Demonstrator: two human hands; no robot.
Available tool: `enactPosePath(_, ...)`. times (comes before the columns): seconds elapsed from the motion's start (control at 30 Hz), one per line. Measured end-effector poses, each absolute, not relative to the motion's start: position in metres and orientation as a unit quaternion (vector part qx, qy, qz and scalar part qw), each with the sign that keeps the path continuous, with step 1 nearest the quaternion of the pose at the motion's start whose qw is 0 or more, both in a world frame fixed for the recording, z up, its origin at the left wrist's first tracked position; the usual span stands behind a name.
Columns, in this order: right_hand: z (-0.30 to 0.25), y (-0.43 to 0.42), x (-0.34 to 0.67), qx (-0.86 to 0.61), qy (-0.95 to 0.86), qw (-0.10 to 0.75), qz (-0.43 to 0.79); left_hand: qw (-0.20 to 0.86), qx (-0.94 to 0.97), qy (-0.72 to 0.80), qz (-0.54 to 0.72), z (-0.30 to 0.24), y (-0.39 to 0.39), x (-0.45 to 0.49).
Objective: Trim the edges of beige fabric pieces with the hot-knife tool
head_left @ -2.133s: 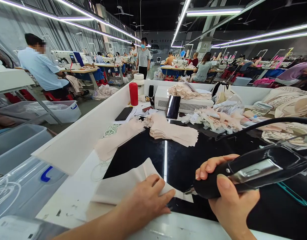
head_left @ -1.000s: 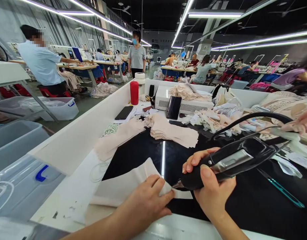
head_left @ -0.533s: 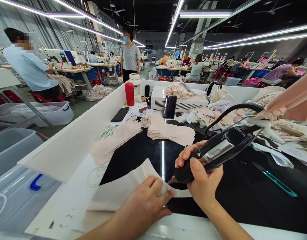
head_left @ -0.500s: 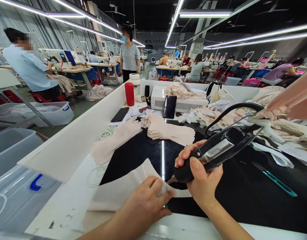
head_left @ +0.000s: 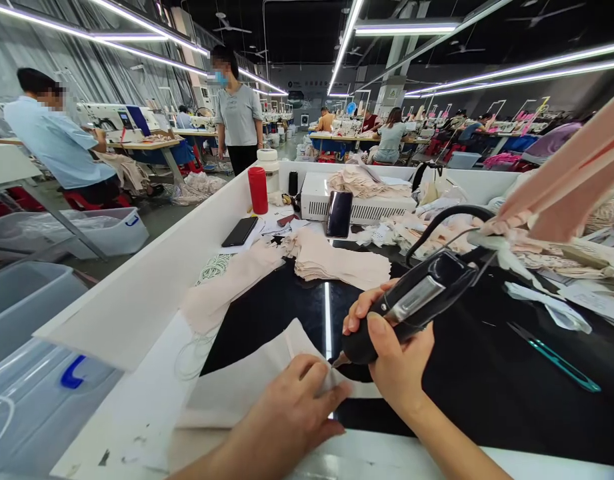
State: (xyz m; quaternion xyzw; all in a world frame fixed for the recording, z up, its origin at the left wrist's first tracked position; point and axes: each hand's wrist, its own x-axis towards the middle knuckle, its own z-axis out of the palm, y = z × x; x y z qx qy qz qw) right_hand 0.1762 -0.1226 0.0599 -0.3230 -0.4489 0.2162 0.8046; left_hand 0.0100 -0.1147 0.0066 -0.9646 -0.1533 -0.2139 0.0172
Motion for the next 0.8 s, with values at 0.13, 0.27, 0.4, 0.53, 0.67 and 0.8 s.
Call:
enactPosePath(0.13, 0.0606, -0.1184, 0.1743, -0.31, -0.441, 0.813, 0.217, 0.004, -0.968, -0.151, -0.2, 0.0059, -0.1135, 0.0085)
enactPosePath(0.27, 0.0579, -0.1159, 0.1723, -0.303, -0.452, 0.81, 0.22, 0.003, -0.97, -0.15, -0.192, 0.0071, -0.1134, 0.0083)
enactPosePath(0.4, 0.0557, -0.115, 0.1722, -0.307, -0.452, 0.808, 0.219, 0.007, -0.97, -0.148, -0.195, 0.0088, -0.1138, 0.0091)
enactPosePath(0.53, 0.0555, -0.1144, 0.1733, -0.307, -0.452, 0.81, 0.213, 0.016, -0.969, -0.142, -0.201, 0.0088, -0.1131, 0.0097)
enactPosePath(0.67, 0.0545, -0.1147, 0.1737, -0.303, -0.452, 0.81, 0.218, 0.006, -0.969, -0.151, -0.193, 0.0081, -0.1129, 0.0092)
enactPosePath(0.8, 0.0537, -0.1152, 0.1728, -0.305, -0.458, 0.807, 0.215, 0.01, -0.97, -0.153, -0.188, 0.008, -0.1143, 0.0085)
